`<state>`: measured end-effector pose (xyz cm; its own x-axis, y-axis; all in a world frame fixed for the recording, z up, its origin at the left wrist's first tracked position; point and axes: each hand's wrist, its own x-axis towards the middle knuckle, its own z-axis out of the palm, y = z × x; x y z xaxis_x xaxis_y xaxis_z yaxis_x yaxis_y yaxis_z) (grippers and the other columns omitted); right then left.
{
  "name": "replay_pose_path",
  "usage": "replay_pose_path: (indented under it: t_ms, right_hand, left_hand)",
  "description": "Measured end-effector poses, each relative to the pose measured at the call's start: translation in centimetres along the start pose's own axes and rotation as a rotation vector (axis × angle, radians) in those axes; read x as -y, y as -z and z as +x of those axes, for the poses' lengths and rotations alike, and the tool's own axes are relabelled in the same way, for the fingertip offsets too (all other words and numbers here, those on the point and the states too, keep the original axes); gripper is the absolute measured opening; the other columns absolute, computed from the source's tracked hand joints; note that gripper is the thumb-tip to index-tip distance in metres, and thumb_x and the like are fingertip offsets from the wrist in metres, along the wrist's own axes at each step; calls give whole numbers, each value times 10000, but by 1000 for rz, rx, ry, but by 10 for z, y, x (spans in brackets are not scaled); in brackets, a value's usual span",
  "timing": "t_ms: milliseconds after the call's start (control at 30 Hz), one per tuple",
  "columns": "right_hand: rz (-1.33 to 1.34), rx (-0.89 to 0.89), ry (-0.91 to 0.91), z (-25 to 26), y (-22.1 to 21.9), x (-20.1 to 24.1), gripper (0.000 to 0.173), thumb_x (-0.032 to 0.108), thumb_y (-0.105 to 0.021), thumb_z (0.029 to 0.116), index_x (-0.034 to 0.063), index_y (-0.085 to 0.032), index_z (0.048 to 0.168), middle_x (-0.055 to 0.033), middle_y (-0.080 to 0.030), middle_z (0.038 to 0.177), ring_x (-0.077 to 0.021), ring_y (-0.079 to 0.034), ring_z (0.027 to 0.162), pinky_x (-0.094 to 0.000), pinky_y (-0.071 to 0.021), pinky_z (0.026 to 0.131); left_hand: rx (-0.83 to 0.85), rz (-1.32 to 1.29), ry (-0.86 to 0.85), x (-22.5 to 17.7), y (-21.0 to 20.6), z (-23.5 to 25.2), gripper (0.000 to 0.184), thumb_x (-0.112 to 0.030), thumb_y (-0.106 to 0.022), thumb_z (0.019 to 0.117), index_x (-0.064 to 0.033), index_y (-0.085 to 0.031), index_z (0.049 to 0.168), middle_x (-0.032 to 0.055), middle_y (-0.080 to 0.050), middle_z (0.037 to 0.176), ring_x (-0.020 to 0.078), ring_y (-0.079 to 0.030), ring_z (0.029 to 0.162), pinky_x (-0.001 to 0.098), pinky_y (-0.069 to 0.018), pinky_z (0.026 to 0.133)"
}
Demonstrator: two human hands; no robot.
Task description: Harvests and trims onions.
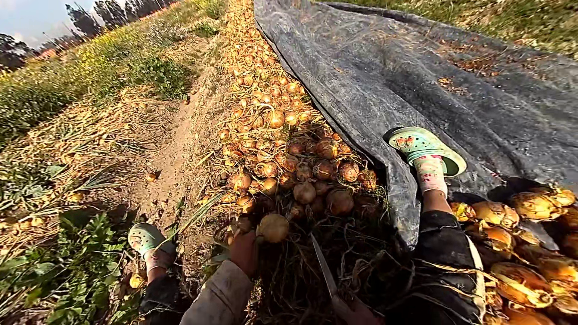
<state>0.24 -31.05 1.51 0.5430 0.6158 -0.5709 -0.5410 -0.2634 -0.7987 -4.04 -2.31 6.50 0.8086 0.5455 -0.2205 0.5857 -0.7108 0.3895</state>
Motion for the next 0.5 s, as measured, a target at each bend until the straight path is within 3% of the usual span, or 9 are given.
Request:
replay_pose_path:
  t_ms: [33,67,100,167,200,267,333,400,500]
  right_hand:
    - [9,-15,26,3,1,0,416,274,-581,986,-48,-520,1243,-10,-587,800,-86,-574,658,-312,-530,658]
    - [5,-29,46,6,2,1,567,340,-651,920,-67,-510,1288,-45,-622,866,-104,-603,710,-333,-546,699]
    - [-5,-48,74,8,2,3,733,427,-714,835,-71,-497,1328,-64,-653,942,-102,-630,774,-334,-559,747]
    - [12,-111,200,7,0,8,939,557,-784,723,-88,-494,1342,-78,-686,1063,-71,-658,910,-300,-561,842]
    - [36,-145,293,4,-3,11,965,591,-781,726,-102,-493,1332,-60,-692,1091,-30,-657,952,-253,-556,870]
    - [58,-174,465,-2,-3,15,876,565,-740,806,-122,-505,1296,-29,-698,1106,27,-650,995,-197,-546,904]
    - [31,-143,520,-6,2,16,780,531,-716,854,-107,-532,1264,4,-701,1054,45,-649,940,-196,-558,857]
    - [55,-77,459,-10,6,13,673,478,-716,871,-57,-543,1242,51,-691,975,44,-645,839,-204,-567,775]
    - [186,58,295,-14,7,11,413,338,-681,906,50,-561,1176,105,-661,843,24,-621,697,-213,-555,662]
  left_hand:
    - [-108,-165,-107,2,-8,-19,293,-148,-572,1015,101,-718,1068,275,-694,1060,398,-659,1071,541,-490,1007]
    - [-159,-299,-192,3,-18,-36,277,-152,-558,985,66,-729,974,183,-709,918,276,-688,900,449,-552,866]
    - [-131,-421,-228,1,-24,-50,283,-177,-534,985,34,-718,943,84,-687,801,148,-663,751,354,-560,741]
    - [30,-626,-251,-8,-30,-75,282,-192,-520,993,19,-704,957,-26,-650,728,14,-601,653,251,-533,658]
    - [114,-685,-256,-12,-32,-83,269,-192,-528,992,6,-707,956,-57,-647,720,-16,-591,643,225,-528,645]
    - [262,-778,-235,-19,-31,-93,219,-179,-538,983,-51,-706,923,-111,-608,697,-46,-547,615,192,-487,605]
    - [370,-880,-221,-19,-28,-94,189,-212,-554,987,-167,-683,856,-183,-571,662,-83,-506,574,152,-443,551]
    - [509,-924,-206,-15,-23,-92,203,-308,-598,991,-229,-674,820,-210,-564,653,-93,-494,564,141,-426,538]
    - [683,-823,-177,-13,-16,-90,339,-527,-650,923,-207,-667,812,-200,-571,689,-84,-520,621,163,-450,597]
